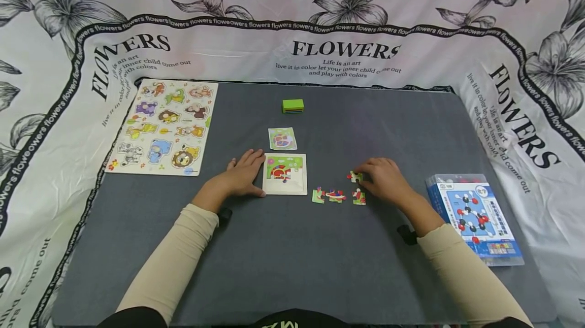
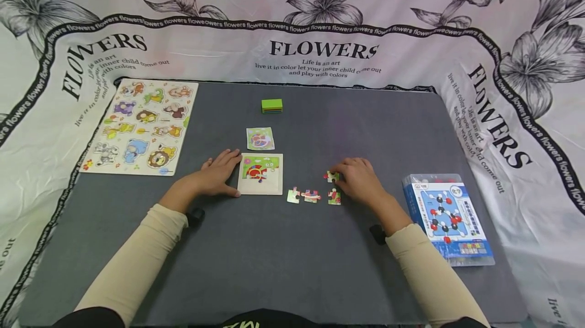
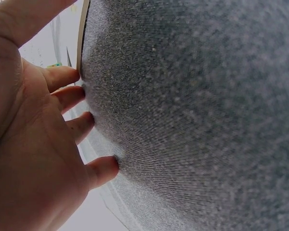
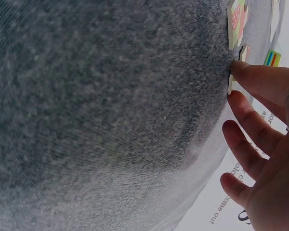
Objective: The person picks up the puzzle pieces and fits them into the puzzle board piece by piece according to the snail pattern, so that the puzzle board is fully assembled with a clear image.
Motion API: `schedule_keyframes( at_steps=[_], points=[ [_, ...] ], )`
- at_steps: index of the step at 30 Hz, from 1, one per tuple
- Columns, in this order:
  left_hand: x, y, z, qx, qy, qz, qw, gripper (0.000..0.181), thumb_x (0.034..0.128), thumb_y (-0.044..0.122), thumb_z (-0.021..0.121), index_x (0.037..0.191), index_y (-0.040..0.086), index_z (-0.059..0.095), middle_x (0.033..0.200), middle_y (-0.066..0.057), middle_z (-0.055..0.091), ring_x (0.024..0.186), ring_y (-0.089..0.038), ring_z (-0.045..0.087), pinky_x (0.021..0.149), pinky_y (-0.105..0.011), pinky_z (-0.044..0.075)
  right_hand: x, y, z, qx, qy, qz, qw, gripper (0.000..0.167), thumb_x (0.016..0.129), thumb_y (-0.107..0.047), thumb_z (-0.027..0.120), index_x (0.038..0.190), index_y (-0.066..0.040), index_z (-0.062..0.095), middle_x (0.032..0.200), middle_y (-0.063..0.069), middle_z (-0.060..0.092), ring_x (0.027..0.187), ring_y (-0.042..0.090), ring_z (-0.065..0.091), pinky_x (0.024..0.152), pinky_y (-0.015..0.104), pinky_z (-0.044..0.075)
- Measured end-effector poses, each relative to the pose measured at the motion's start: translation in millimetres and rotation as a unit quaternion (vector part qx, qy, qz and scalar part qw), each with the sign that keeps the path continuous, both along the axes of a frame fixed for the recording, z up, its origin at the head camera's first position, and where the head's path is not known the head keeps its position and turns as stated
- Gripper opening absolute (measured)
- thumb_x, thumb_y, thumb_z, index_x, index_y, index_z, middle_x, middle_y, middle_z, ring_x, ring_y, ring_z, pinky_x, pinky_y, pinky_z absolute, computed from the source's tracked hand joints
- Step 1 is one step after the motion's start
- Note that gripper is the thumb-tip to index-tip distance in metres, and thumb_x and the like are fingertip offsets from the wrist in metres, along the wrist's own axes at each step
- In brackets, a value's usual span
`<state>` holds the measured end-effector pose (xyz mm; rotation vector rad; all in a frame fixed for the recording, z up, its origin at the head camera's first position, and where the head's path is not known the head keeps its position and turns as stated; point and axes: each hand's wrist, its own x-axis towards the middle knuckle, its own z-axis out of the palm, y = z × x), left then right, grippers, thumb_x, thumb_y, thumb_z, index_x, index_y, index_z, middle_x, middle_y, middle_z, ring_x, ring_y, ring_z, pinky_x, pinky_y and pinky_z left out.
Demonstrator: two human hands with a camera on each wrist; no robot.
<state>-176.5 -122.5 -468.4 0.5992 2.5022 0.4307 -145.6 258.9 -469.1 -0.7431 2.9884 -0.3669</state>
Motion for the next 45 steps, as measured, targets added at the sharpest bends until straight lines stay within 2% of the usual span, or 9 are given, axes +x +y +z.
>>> schedule_keyframes(
  at_steps=[11,19,26,32,39,45],
  points=[
    [-2.4,7.2,3.4,0.004,-0.006,-0.012,0.9999,0.102,0.0826,0.039,0.077,0.156,0.005,0.014,0.164,-0.011,0.004,0.15,-0.031,-0.003,0.114,-0.063,0.008,0.8,-19.6,7.3,-0.002,0.01,0.013,0.9999,0.03,0.081,-0.013,0.078,0.11,-0.009,0.073,0.108,0.012,0.068,0.106,0.035,0.059,0.102,0.056,0.035],
    [-3.2,12.9,2.8,-0.001,-0.005,-0.016,0.9999,0.101,0.0828,0.039,0.077,0.156,0.005,0.015,0.164,-0.011,0.005,0.151,-0.03,-0.002,0.114,-0.063,0.009,-6.7,-66.3,6.8,-0.005,0.01,0.054,0.9985,0.028,0.083,-0.02,0.078,0.11,-0.015,0.074,0.106,0.006,0.069,0.106,0.029,0.059,0.102,0.052,0.036],
    [-1.1,12.5,2.0,0.001,-0.008,-0.01,0.9999,0.101,0.0829,0.039,0.077,0.156,0.006,0.015,0.164,-0.01,0.004,0.151,-0.029,-0.003,0.114,-0.063,0.008,-12.2,-102.7,1.5,-0.015,0.019,0.088,0.9958,0.027,0.084,-0.021,0.077,0.11,-0.017,0.074,0.106,0.005,0.068,0.108,0.029,0.057,0.104,0.055,0.033],
    [0.6,10.5,2.5,0.004,-0.007,-0.004,1.0,0.101,0.0824,0.038,0.077,0.156,0.006,0.015,0.164,-0.01,0.005,0.151,-0.029,-0.002,0.114,-0.062,0.009,-13.5,-117.4,-4.5,-0.001,0.015,0.082,0.9965,0.024,0.086,-0.022,0.075,0.11,-0.018,0.074,0.106,0.005,0.067,0.106,0.028,0.057,0.105,0.055,0.033],
    [0.9,4.4,5.9,-0.001,-0.002,0.006,1.0,0.101,0.082,0.038,0.078,0.156,0.006,0.016,0.164,-0.01,0.006,0.151,-0.029,-0.001,0.114,-0.062,0.009,-15.7,-129.2,-6.4,0.024,0.05,0.079,0.9954,0.022,0.087,-0.02,0.073,0.109,-0.019,0.075,0.105,0.005,0.067,0.107,0.028,0.057,0.102,0.053,0.035],
    [1.4,-0.4,7.5,-0.004,-0.004,0.006,1.0,0.101,0.0827,0.038,0.077,0.156,0.006,0.015,0.164,-0.011,0.005,0.151,-0.03,-0.002,0.114,-0.062,0.009,-15.2,-138.1,-8.3,0.015,0.048,0.067,0.9965,0.021,0.087,-0.016,0.072,0.108,-0.018,0.076,0.102,0.005,0.066,0.105,0.026,0.057,0.101,0.051,0.036]
  ],
)
